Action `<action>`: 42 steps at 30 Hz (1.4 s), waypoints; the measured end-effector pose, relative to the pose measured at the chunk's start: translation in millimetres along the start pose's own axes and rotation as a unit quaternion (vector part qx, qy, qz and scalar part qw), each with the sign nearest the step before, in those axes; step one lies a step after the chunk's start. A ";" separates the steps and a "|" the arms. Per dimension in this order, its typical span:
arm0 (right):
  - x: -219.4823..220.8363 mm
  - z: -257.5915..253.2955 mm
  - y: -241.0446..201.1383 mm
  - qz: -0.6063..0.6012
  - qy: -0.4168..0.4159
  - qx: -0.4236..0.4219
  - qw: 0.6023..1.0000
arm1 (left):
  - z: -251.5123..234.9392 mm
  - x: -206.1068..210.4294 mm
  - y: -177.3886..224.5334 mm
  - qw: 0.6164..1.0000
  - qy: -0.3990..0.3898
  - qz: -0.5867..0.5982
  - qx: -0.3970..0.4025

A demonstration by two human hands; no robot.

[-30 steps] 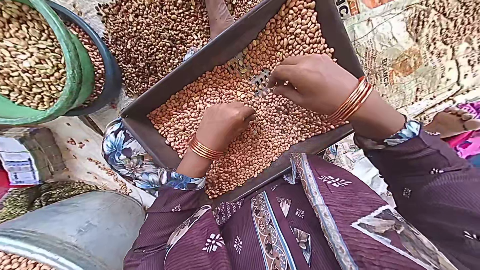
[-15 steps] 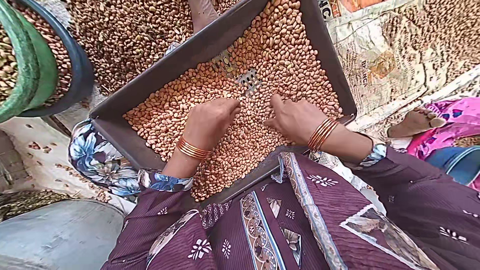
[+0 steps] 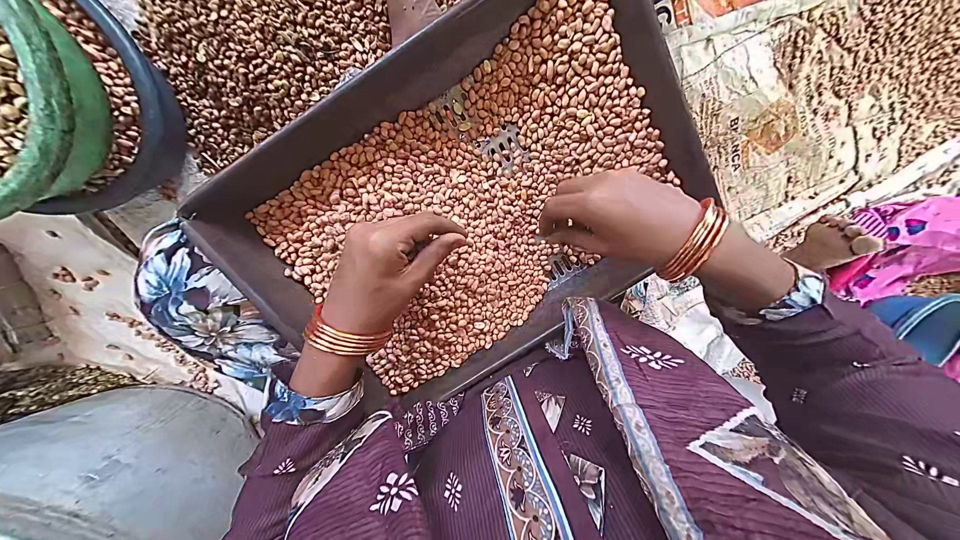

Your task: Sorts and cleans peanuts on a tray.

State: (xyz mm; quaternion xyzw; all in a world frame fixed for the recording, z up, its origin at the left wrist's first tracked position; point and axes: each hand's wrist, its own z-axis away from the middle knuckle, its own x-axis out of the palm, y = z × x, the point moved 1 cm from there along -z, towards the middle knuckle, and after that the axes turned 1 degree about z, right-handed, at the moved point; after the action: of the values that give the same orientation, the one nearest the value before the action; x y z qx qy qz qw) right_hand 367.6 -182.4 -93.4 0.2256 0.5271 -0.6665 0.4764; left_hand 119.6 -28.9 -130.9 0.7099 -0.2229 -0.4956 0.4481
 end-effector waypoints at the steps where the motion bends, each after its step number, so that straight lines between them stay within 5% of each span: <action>1: 8.8 0.2 -1.5 -0.012 -0.023 -0.018 1.000 | 1.8 2.0 2.3 1.000 -0.014 -0.020 0.014; 9: 41.1 2.6 -12.4 0.033 -0.004 -0.036 0.999 | 13.7 17.9 7.6 0.979 -0.154 -0.101 0.086; 20: 46.7 7.2 -13.1 0.059 0.011 -0.066 0.996 | 0.5 19.6 12.1 0.987 -0.092 -0.124 0.048; 24: 27.5 8.5 -3.8 -0.005 0.044 -0.014 0.999 | -8.5 18.1 13.7 0.997 -0.026 0.062 -0.036; 28: 16.9 -0.8 9.9 -0.007 0.113 -0.014 0.993 | -19.0 15.5 9.2 0.923 -0.032 0.363 -0.124; 33: 32.8 -19.0 9.1 0.066 0.105 -0.036 0.992 | -14.7 2.3 -4.4 0.883 -0.018 0.448 -0.137; 38: 30.7 -23.9 5.8 0.091 0.077 -0.043 0.992 | 7.3 -14.1 -15.1 0.900 -0.030 0.422 -0.100; 42: 28.3 -25.4 6.4 0.059 0.073 -0.044 0.995 | 34.1 -24.6 -9.6 0.971 -0.067 0.221 -0.063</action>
State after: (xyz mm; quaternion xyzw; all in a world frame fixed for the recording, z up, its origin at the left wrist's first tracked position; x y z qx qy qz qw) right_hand 355.4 -170.2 -128.0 0.2833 0.5751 -0.5951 0.4846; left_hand 77.5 -19.6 -130.4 0.5787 -0.3724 -0.4437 0.5741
